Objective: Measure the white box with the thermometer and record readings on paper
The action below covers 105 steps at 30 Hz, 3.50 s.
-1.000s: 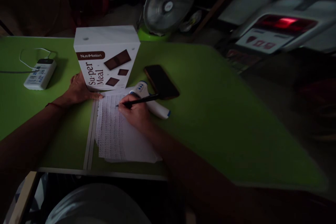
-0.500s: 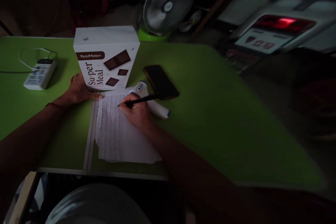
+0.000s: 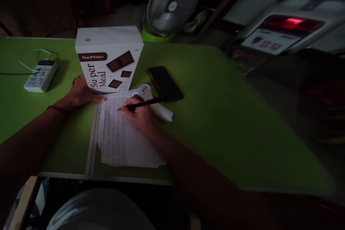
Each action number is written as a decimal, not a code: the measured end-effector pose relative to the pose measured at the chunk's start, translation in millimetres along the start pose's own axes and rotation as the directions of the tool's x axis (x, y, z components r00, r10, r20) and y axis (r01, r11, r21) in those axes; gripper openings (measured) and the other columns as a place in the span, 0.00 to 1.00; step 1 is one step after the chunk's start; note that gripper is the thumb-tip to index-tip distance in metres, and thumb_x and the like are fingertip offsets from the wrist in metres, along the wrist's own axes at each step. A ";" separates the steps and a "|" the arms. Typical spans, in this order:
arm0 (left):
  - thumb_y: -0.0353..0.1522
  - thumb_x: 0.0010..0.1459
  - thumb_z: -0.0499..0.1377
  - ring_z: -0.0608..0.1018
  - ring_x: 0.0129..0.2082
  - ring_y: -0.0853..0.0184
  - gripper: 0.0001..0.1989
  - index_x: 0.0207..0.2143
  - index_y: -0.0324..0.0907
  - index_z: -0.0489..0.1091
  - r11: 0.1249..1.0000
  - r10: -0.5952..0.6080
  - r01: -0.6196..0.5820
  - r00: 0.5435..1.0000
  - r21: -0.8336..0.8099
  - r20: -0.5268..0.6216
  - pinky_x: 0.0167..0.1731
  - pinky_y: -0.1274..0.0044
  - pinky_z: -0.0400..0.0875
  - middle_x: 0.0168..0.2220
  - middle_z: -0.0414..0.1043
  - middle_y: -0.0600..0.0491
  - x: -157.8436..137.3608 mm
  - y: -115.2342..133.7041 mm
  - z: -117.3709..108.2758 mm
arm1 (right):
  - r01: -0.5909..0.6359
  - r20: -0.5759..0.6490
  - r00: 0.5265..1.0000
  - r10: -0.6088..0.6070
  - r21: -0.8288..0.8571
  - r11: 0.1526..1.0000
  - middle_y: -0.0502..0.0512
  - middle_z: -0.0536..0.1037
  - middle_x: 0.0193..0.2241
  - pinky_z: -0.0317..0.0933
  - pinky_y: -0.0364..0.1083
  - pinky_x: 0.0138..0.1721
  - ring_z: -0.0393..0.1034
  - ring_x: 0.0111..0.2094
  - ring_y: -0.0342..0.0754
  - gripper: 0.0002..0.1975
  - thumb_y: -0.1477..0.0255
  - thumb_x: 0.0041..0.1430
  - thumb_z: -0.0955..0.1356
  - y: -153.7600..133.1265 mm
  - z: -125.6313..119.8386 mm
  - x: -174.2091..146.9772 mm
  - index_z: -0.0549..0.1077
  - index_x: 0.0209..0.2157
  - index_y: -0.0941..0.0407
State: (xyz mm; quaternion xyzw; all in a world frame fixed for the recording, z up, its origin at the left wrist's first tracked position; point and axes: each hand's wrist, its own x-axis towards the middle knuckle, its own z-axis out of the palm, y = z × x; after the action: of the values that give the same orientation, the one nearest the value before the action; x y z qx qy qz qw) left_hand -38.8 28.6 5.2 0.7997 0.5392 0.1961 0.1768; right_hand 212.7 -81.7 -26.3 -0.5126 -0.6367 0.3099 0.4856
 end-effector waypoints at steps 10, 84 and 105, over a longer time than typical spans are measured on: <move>0.52 0.36 0.82 0.65 0.76 0.32 0.68 0.74 0.40 0.57 0.998 -0.048 0.047 0.998 0.033 0.032 0.79 0.50 0.50 0.75 0.63 0.32 -2.1 11.9 -3.8 | 0.034 -0.003 0.999 -0.034 -0.021 0.999 0.47 0.71 0.22 0.68 0.48 0.31 0.66 0.25 0.47 0.06 0.72 0.51 0.72 0.1 -0.5 -0.5 0.72 0.24 0.50; 0.58 0.36 0.80 0.67 0.74 0.28 0.67 0.74 0.45 0.58 1.000 0.016 -0.016 1.000 0.004 -0.012 0.77 0.42 0.54 0.72 0.68 0.35 0.3 -1.0 1.2 | -0.004 -0.082 0.997 -0.003 -0.081 0.997 0.49 0.77 0.24 0.69 0.49 0.32 0.70 0.28 0.49 0.04 0.70 0.54 0.72 1.9 -0.8 1.9 0.74 0.27 0.50; 0.60 0.36 0.79 0.68 0.73 0.28 0.67 0.74 0.48 0.58 0.999 0.038 -0.039 0.999 -0.005 -0.019 0.76 0.39 0.54 0.71 0.69 0.36 0.6 -4.4 1.8 | -0.018 -0.114 0.993 0.012 -0.054 0.998 0.48 0.76 0.22 0.68 0.49 0.32 0.69 0.26 0.48 0.04 0.71 0.52 0.71 2.4 0.1 3.7 0.74 0.25 0.50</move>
State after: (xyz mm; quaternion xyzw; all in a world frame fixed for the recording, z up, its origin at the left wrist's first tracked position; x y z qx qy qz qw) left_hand -41.1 30.6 1.6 0.8076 0.5248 0.2086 0.1700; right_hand 213.4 -77.5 -27.3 -0.5473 -0.6127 0.2662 0.5042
